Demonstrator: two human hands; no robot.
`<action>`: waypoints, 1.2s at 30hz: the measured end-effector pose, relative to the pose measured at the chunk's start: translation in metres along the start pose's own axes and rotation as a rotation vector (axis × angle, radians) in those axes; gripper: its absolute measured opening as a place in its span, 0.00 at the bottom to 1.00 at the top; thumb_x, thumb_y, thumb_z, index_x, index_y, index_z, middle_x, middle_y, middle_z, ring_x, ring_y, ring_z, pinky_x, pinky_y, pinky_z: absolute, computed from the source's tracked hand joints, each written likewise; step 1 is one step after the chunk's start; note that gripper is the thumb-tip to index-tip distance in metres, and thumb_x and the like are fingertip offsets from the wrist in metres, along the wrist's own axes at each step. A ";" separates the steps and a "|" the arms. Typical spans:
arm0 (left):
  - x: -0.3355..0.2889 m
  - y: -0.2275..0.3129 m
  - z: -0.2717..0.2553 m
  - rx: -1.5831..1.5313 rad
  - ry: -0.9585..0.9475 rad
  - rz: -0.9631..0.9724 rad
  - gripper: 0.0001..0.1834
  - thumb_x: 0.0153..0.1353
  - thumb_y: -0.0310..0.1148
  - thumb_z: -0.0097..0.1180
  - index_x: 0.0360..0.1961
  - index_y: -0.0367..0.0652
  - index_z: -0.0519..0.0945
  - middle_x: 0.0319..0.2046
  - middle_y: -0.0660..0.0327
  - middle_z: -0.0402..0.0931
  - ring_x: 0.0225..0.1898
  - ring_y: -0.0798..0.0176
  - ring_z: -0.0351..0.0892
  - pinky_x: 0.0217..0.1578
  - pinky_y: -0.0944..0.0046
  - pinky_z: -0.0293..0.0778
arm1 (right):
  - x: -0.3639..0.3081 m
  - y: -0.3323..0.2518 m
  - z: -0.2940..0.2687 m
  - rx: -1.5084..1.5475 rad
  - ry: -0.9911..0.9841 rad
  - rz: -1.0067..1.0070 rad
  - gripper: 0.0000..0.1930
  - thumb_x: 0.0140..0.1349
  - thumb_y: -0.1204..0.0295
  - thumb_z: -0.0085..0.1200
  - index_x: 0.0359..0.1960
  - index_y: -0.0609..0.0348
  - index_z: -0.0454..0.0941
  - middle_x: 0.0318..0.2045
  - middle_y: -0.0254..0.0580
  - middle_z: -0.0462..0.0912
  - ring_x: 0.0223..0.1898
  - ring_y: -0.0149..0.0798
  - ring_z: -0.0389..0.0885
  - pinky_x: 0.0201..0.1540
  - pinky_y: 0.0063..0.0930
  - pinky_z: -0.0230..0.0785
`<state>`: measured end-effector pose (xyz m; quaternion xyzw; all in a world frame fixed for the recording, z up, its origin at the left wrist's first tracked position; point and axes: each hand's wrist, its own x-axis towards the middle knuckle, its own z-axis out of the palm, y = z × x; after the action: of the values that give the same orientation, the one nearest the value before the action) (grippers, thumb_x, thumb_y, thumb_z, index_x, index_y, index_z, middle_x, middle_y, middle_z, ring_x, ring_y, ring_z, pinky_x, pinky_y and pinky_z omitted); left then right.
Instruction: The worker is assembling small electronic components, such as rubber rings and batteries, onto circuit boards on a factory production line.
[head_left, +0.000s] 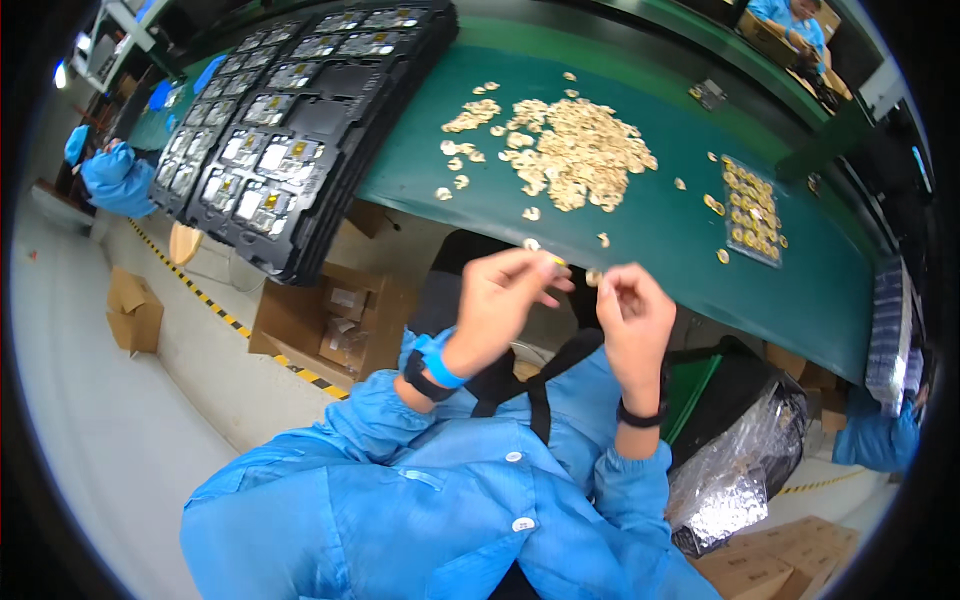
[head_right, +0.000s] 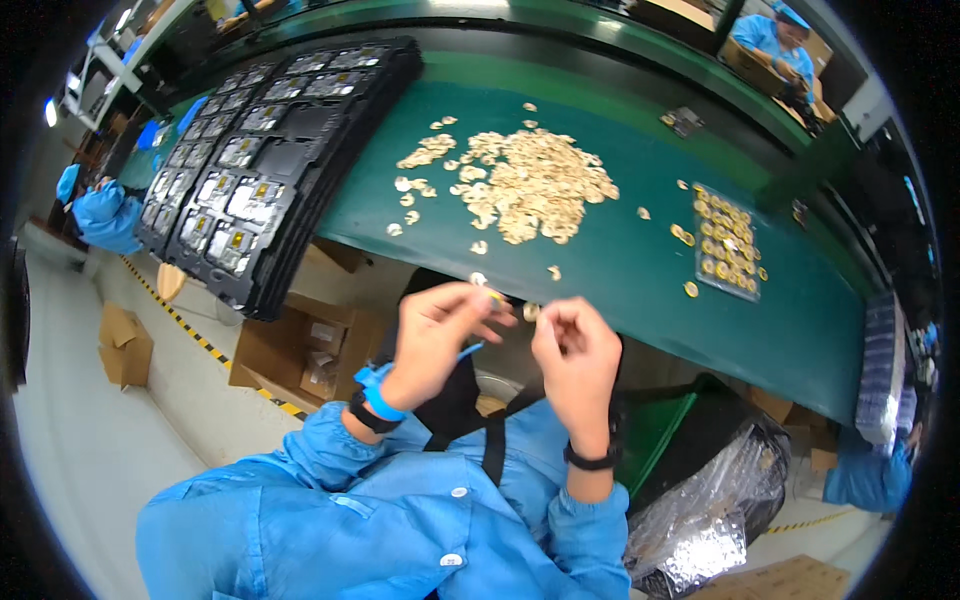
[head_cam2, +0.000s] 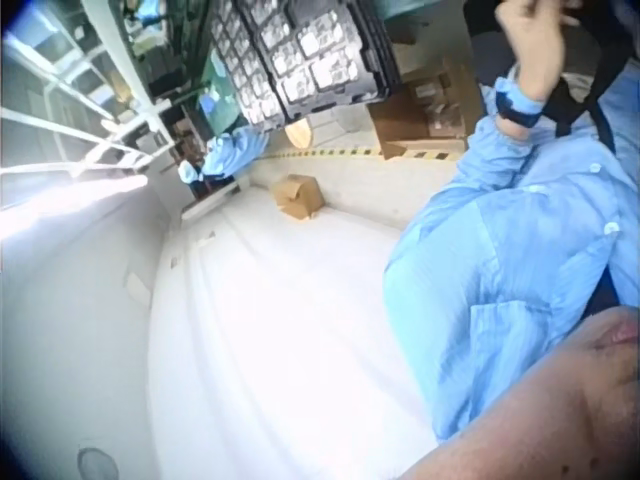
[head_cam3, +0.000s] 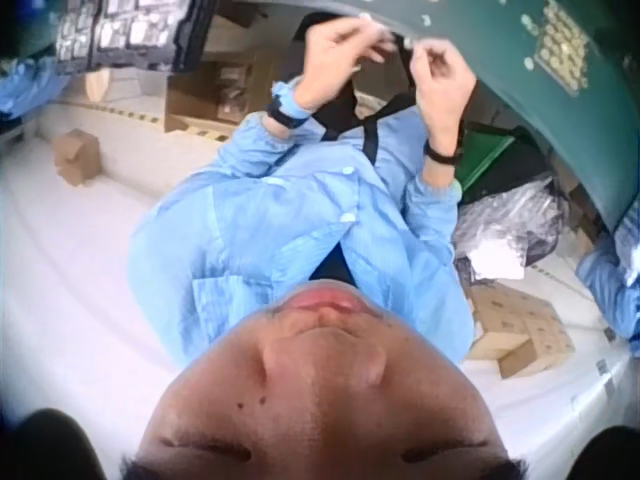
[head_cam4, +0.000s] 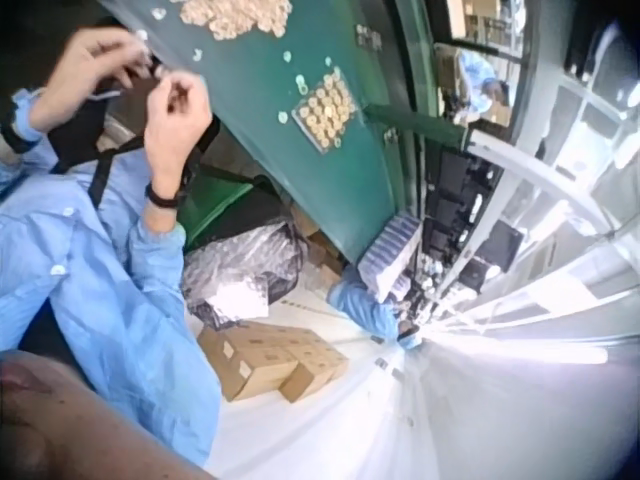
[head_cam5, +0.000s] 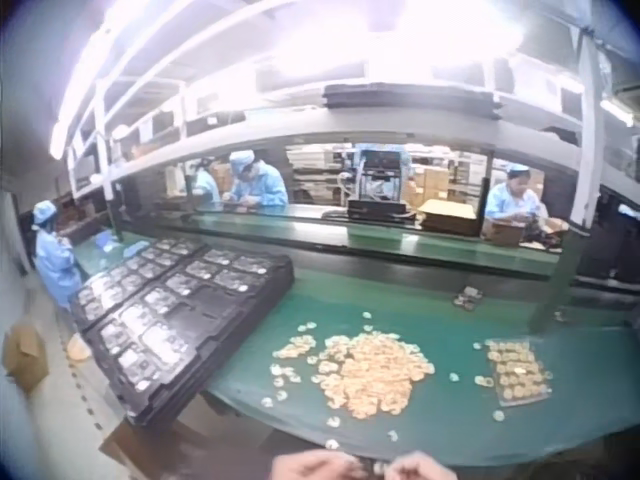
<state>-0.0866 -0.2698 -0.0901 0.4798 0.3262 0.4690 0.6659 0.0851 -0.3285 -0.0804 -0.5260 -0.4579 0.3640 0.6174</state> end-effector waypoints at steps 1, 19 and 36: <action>0.002 0.001 -0.007 0.024 0.067 0.031 0.12 0.74 0.30 0.57 0.47 0.30 0.85 0.40 0.52 0.87 0.42 0.61 0.88 0.38 0.65 0.84 | 0.014 -0.001 0.004 0.009 0.061 -0.014 0.03 0.68 0.82 0.58 0.35 0.66 0.79 0.31 0.29 0.77 0.30 0.19 0.73 0.34 0.15 0.67; 0.003 0.020 -0.001 -0.093 0.037 0.024 0.08 0.70 0.25 0.62 0.45 0.30 0.83 0.40 0.51 0.87 0.42 0.64 0.88 0.40 0.67 0.84 | 0.011 -0.001 0.026 -0.260 -0.005 -0.396 0.08 0.61 0.83 0.65 0.42 0.66 0.87 0.33 0.45 0.85 0.32 0.36 0.85 0.33 0.26 0.77; -0.007 0.034 -0.020 0.172 -0.160 -0.029 0.10 0.72 0.29 0.60 0.45 0.32 0.86 0.37 0.58 0.88 0.38 0.69 0.87 0.35 0.70 0.80 | -0.001 0.012 0.037 0.013 -0.066 -0.120 0.05 0.64 0.83 0.64 0.41 0.70 0.85 0.36 0.42 0.86 0.35 0.29 0.83 0.38 0.22 0.76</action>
<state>-0.1177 -0.2667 -0.0642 0.5663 0.3181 0.3899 0.6528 0.0497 -0.3158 -0.0914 -0.4813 -0.5065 0.3463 0.6260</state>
